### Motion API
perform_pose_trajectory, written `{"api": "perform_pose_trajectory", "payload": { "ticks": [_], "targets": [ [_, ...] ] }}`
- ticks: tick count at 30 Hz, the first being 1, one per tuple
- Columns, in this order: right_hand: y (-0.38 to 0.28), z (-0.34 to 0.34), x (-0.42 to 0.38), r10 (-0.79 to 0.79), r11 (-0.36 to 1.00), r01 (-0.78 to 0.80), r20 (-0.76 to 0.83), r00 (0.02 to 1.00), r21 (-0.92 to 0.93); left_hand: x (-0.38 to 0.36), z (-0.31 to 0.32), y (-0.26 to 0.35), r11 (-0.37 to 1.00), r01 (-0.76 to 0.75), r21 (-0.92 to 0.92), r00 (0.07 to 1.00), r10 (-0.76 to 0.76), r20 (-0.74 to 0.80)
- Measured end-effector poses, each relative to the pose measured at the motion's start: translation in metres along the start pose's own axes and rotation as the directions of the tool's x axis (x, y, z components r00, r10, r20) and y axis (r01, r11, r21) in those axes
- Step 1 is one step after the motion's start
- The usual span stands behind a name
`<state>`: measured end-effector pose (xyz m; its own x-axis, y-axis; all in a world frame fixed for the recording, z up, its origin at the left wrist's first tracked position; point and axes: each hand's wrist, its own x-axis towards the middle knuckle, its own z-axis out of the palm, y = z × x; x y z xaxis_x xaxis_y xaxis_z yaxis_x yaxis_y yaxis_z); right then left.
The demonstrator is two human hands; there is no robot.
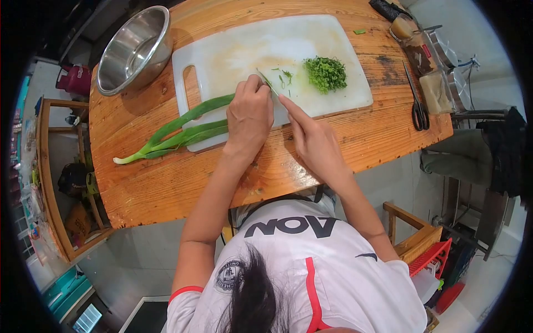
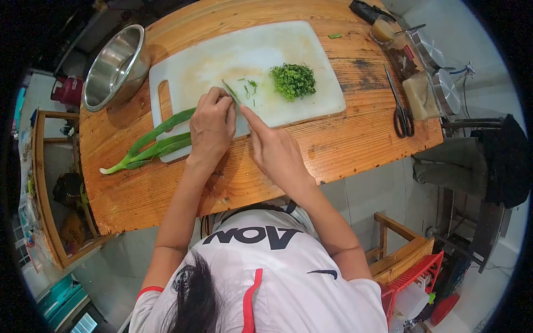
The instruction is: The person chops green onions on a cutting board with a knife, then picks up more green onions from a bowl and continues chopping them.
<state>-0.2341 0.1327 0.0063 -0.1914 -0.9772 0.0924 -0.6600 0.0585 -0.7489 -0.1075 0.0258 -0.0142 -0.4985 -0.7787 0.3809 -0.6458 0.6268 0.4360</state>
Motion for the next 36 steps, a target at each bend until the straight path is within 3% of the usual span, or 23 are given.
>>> {"api": "perform_pose_trajectory", "payload": {
  "ticks": [2, 5, 11, 26, 32, 36],
  "targets": [
    [0.005, 0.009, 0.008, -0.062, 0.997, 0.066, -0.067, 0.996, 0.046, -0.001, 0.0, 0.0, 1.0, 0.004, -0.01, 1.0, -0.004, -0.01],
    [0.004, -0.007, 0.006, 0.133, 0.971, -0.134, 0.02, 0.991, 0.198, -0.003, 0.003, 0.0, 1.0, 0.001, -0.024, 0.999, -0.002, -0.046],
    [-0.008, -0.017, -0.013, 0.126, 0.987, -0.13, 0.043, 0.991, 0.094, -0.006, 0.003, 0.004, 1.0, -0.006, -0.001, 1.0, 0.006, -0.002],
    [-0.01, -0.016, -0.015, 0.17, 0.981, -0.177, 0.091, 0.981, 0.075, -0.005, 0.001, 0.002, 1.0, -0.021, -0.012, 1.0, 0.02, -0.011],
    [0.003, 0.013, 0.012, -0.024, 0.996, 0.028, -0.052, 0.998, 0.081, -0.005, -0.002, 0.002, 1.0, -0.022, 0.005, 1.0, 0.022, 0.011],
    [0.001, -0.008, 0.002, 0.134, 0.978, -0.137, 0.035, 0.99, 0.159, -0.007, -0.002, 0.003, 0.999, -0.025, 0.03, 0.999, 0.026, -0.036]
  ]
}}
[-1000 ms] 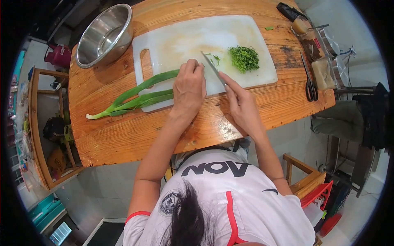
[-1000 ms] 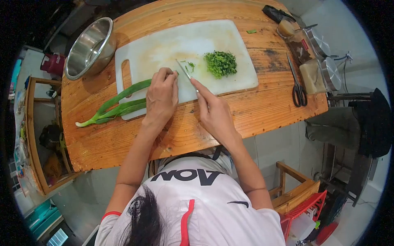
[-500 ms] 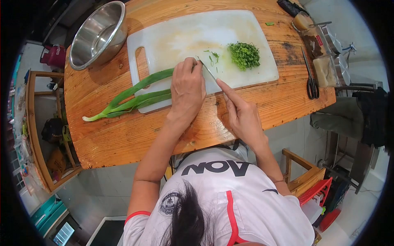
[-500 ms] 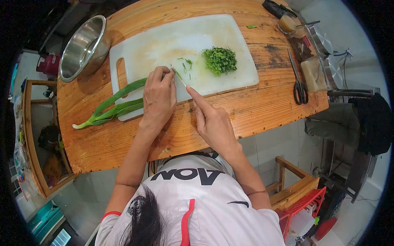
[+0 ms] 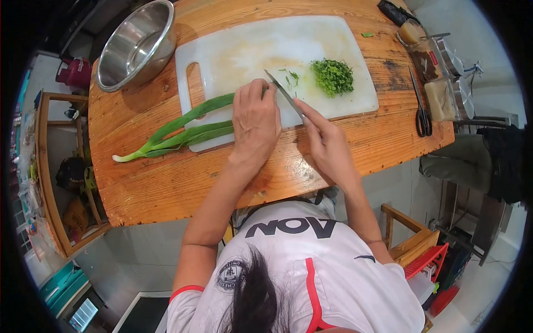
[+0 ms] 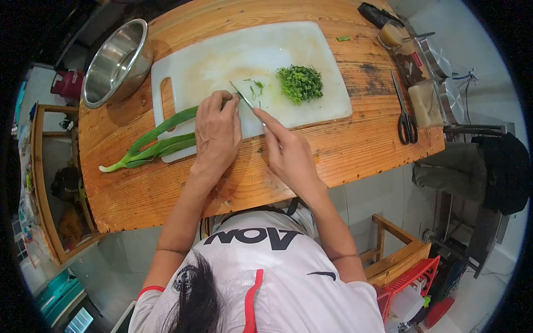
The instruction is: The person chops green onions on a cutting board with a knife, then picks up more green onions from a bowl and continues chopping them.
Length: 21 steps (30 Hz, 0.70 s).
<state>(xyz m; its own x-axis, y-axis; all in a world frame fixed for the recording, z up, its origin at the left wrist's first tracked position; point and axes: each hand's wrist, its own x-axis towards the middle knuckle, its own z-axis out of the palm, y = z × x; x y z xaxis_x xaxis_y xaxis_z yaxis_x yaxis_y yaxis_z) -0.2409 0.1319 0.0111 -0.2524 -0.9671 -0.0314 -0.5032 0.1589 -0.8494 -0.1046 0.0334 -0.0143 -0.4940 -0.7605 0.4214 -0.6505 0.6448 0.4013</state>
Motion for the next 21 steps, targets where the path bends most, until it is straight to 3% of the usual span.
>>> {"api": "perform_pose_trajectory", "payload": {
  "ticks": [2, 14, 21],
  "targets": [
    [0.004, -0.009, -0.011, 0.086, 0.995, -0.087, 0.032, 0.996, 0.042, -0.001, 0.0, 0.001, 1.0, 0.008, -0.001, 1.0, -0.008, -0.005],
    [-0.003, 0.012, 0.01, -0.081, 0.996, 0.08, -0.011, 0.997, -0.031, -0.001, -0.004, 0.001, 1.0, 0.003, -0.008, 0.998, -0.002, 0.065],
    [-0.005, -0.013, -0.021, 0.09, 0.996, -0.089, 0.039, 0.995, -0.02, -0.005, -0.004, 0.001, 0.996, 0.051, -0.075, 0.997, -0.046, 0.061]
  ]
}}
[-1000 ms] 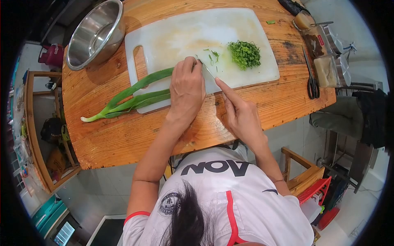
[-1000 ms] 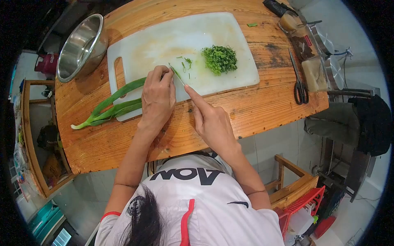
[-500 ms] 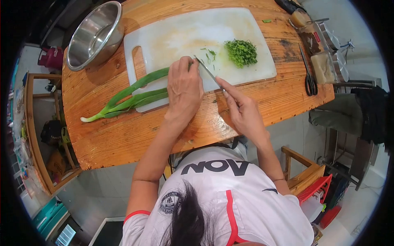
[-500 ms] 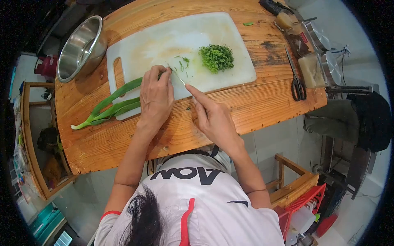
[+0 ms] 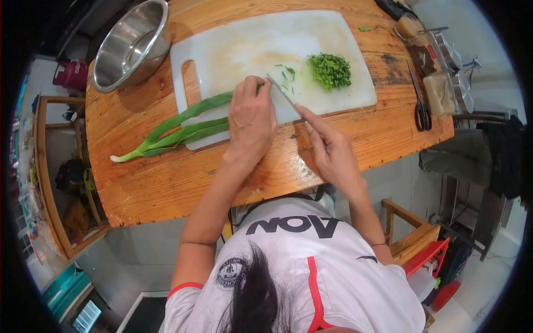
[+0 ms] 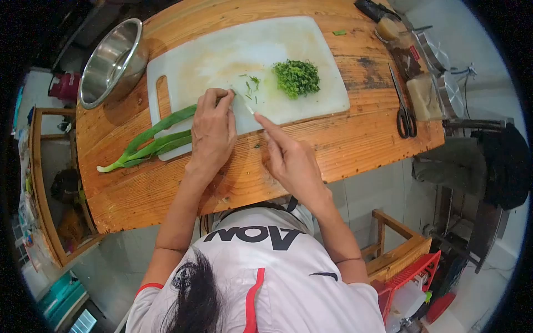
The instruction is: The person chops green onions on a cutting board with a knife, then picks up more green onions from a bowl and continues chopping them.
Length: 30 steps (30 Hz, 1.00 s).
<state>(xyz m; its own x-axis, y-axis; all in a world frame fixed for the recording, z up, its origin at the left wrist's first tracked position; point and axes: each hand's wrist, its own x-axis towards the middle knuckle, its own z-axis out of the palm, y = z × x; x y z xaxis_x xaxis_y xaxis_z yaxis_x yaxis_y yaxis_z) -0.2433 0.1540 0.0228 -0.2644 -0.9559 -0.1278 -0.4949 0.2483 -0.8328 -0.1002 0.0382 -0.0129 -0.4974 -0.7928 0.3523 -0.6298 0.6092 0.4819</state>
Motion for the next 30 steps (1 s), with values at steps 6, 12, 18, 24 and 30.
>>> {"api": "perform_pose_trajectory", "payload": {
  "ticks": [6, 12, 18, 24, 30],
  "targets": [
    [-0.002, 0.013, 0.013, -0.112, 0.994, 0.111, -0.024, 0.993, -0.005, 0.002, -0.002, -0.002, 1.0, -0.011, 0.011, 0.999, 0.011, 0.032],
    [0.0, 0.008, 0.031, -0.075, 0.995, 0.075, -0.006, 0.997, 0.065, 0.002, -0.002, -0.001, 1.0, -0.012, 0.009, 1.0, 0.012, 0.021],
    [0.0, 0.005, 0.007, -0.056, 0.998, 0.056, 0.003, 0.998, 0.038, 0.001, -0.003, 0.001, 1.0, -0.007, 0.018, 0.999, 0.006, 0.049],
    [-0.004, 0.017, 0.031, -0.126, 0.99, 0.128, -0.036, 0.991, 0.063, 0.0, -0.006, 0.003, 0.998, -0.028, 0.048, 0.998, 0.026, 0.054],
    [0.014, 0.006, 0.012, -0.099, 0.987, 0.106, -0.064, 0.993, 0.118, 0.001, -0.006, -0.002, 1.0, -0.007, 0.001, 0.998, 0.007, 0.06]
  ]
}}
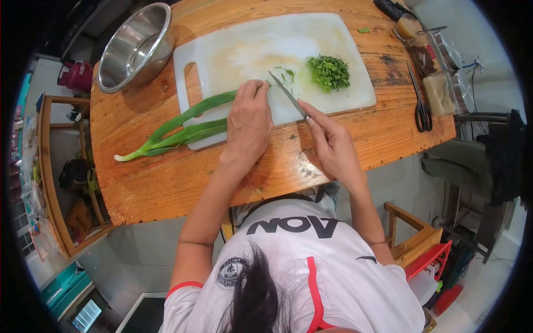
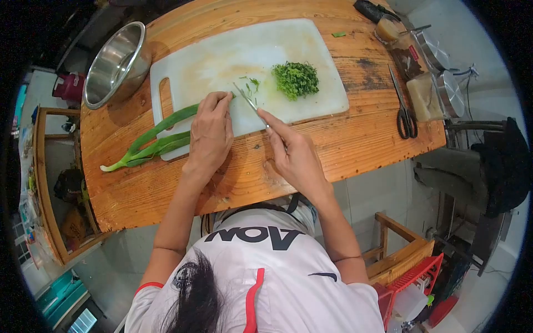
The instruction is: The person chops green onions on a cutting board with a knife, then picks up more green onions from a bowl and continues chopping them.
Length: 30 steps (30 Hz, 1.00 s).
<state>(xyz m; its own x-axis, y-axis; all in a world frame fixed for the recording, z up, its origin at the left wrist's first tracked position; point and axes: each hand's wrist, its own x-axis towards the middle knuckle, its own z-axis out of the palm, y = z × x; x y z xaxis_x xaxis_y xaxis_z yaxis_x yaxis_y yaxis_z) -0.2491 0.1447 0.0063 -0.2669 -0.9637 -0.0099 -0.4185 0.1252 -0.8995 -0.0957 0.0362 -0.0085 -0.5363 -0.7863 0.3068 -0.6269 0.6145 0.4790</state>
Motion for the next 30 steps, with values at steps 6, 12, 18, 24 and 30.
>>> {"api": "perform_pose_trajectory", "payload": {
  "ticks": [6, 12, 18, 24, 30],
  "targets": [
    [-0.019, 0.003, -0.008, 0.043, 0.992, -0.037, 0.049, 0.998, -0.124, 0.003, 0.001, 0.007, 0.993, -0.02, 0.116, 0.999, 0.016, 0.034],
    [-0.011, 0.018, 0.017, -0.096, 0.987, 0.097, 0.017, 0.995, -0.128, 0.0, 0.003, 0.004, 0.989, -0.086, 0.121, 0.996, 0.088, -0.014],
    [-0.01, -0.005, -0.009, 0.091, 0.992, -0.084, 0.081, 0.993, -0.092, -0.004, 0.003, 0.004, 0.997, -0.044, 0.056, 0.999, 0.046, -0.026],
    [-0.014, 0.013, 0.0, -0.028, 0.998, 0.028, 0.013, 1.0, -0.062, -0.003, 0.0, 0.004, 0.998, -0.027, 0.06, 1.0, 0.026, 0.005],
    [-0.011, 0.018, 0.016, -0.101, 0.992, 0.101, 0.009, 0.995, -0.079, -0.006, 0.002, 0.005, 0.995, -0.004, 0.104, 1.0, 0.006, -0.023]
  ]
}}
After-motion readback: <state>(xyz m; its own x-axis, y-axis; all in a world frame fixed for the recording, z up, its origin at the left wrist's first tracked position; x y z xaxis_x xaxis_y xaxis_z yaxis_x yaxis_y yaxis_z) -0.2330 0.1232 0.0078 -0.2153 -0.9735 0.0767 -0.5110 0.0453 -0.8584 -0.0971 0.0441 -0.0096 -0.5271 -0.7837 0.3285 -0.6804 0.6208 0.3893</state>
